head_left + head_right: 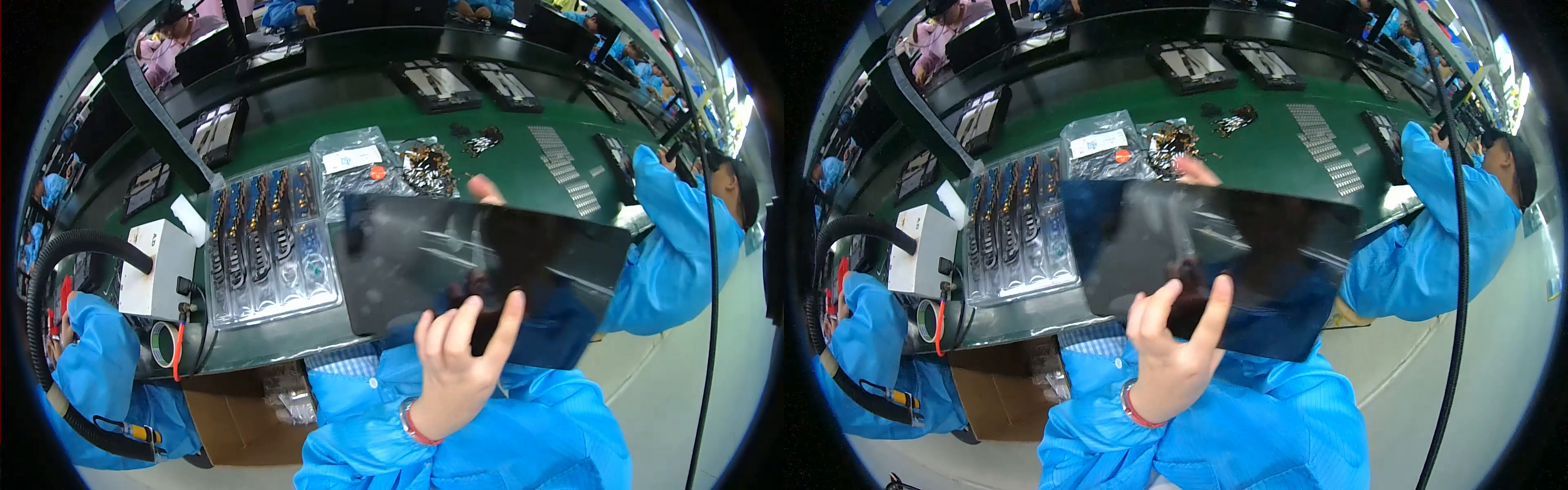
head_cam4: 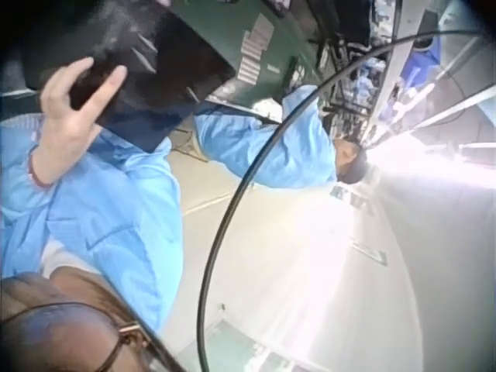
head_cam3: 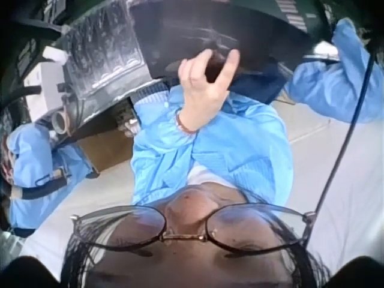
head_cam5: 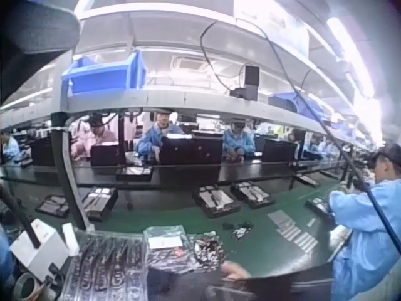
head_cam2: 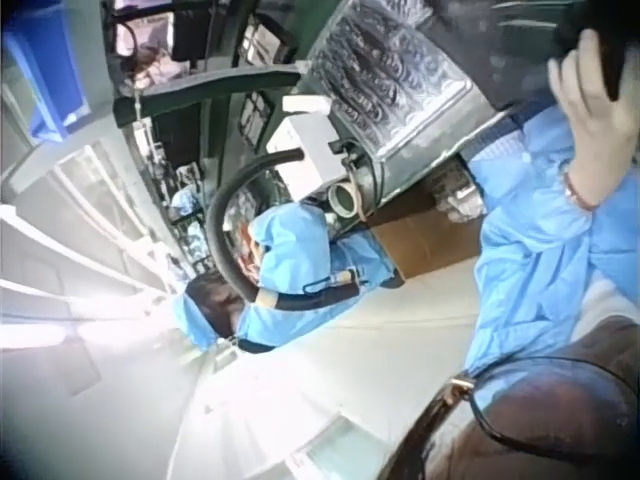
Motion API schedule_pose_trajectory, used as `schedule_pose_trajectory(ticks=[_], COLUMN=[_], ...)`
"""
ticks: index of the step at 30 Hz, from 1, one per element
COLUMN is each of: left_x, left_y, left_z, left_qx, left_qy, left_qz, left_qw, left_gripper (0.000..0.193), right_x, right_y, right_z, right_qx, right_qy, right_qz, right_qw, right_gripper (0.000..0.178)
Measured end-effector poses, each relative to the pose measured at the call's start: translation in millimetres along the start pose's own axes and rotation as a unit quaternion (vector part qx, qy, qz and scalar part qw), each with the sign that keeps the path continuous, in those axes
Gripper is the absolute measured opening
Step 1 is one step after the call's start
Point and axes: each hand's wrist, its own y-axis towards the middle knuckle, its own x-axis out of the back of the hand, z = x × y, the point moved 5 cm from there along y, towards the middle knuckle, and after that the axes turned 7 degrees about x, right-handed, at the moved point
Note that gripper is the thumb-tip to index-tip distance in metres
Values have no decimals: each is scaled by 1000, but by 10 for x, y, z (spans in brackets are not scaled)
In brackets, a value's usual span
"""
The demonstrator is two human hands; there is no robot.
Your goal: The person assembles internal components and ribbon cables inside a tablet computer's plastic housing, using tweezers and a plastic pry tool.
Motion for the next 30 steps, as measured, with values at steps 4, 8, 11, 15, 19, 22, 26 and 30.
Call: schedule_pose_trajectory(ticks=[4, 8, 11, 15, 19, 22, 26, 30], left_x=[-68, -426, -801, -999, -958, -506, 19, 299], left_y=[216, -43, -344, -441, -636, -668, -541, -313], left_z=[82, 318, 484, 685, 820, 844, 1072, 1459], left_qx=[73, 102, 450, 526, 559, 554, 408, 256], left_qy=[-356, -459, -720, -758, -776, -754, -659, -319], left_qz=[92, 63, 87, 68, 98, 265, 368, 204], left_qw=[927, 880, 521, 379, 276, 232, 513, 889], left_gripper=[76, 51, 32, 32, 30, 35, 38, 35], right_x=[600, 254, -155, -422, -543, -594, -537, -334], right_y=[-287, 26, -89, -266, -402, -491, -496, -451], right_z=[-49, -195, -439, -709, -793, -752, -860, -818], right_qx=[15, -6, -22, 52, -4, 46, 55, 35], right_qy=[12, -43, -144, -230, -226, -300, -290, -224], right_qz=[58, 168, 312, 349, 348, 310, 296, 284], right_qw=[998, 985, 939, 907, 910, 901, 909, 932], right_gripper=[39, 42, 48, 45, 41, 42, 45, 54])
